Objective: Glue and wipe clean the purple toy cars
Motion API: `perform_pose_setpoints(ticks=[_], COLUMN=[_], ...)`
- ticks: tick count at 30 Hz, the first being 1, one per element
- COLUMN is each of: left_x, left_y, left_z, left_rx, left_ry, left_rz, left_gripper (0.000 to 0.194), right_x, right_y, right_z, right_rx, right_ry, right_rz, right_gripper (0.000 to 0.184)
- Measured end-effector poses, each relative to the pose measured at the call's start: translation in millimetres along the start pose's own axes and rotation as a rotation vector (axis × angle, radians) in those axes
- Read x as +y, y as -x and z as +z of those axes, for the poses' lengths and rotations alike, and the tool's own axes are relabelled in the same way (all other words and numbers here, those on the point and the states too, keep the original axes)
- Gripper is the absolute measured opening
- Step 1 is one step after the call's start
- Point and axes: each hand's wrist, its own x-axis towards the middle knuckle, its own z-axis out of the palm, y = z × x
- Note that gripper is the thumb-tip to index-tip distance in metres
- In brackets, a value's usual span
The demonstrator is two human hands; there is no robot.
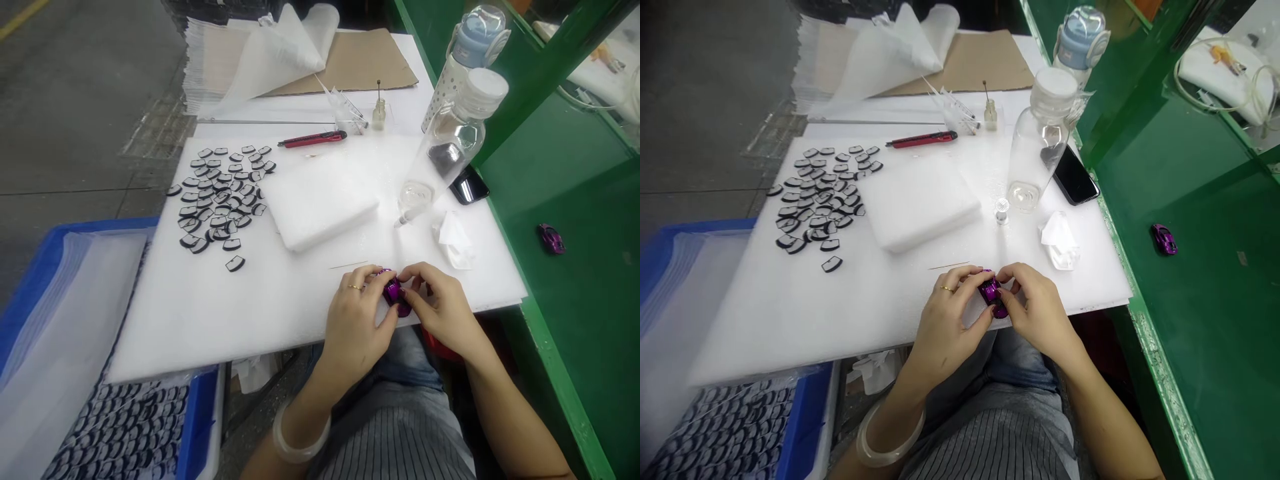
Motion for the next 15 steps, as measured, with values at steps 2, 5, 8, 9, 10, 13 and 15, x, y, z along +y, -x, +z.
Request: perform_pose_setpoints(ticks=[2, 5, 8, 9, 10, 13, 15], left_x=[-3, -10, -18, -20, -22, -23, -23], left_y=[1, 3, 8, 10, 11, 13, 13], left_z=[-2.8, -9.4, -14.7, -15.5, -15.8, -14.8, -13.4], left_rx=[-0.03, -0.008, 0.158, 0.205, 0.235, 0.23, 0.205], left_ry=[0.037, 0.187, 0.423, 0.488, 0.537, 0.596, 0.598], left_rz=[-0.007, 0.003, -0.03, -0.052, -0.069, -0.058, -0.031], left_gripper=[0.043, 0.045, 0.036, 0.032, 0.029, 0.023, 0.022], right_x=[-3, -13, -19, -16, -10, 29, 66], right_y=[2, 7, 10, 11, 14, 39, 65], right_z=[3, 18, 29, 26, 18, -32, -76], right_rx=[0.01, 0.102, 0.193, 0.227, 0.275, 0.546, 0.755], right_ry=[0.023, 0.202, 0.407, 0.42, 0.403, 0.334, 0.437], right_rz=[0.004, -0.034, -0.121, -0.127, -0.106, 0.108, 0.34], right_gripper=[0.011, 0.025, 0.039, 0.04, 0.039, 0.039, 0.045])
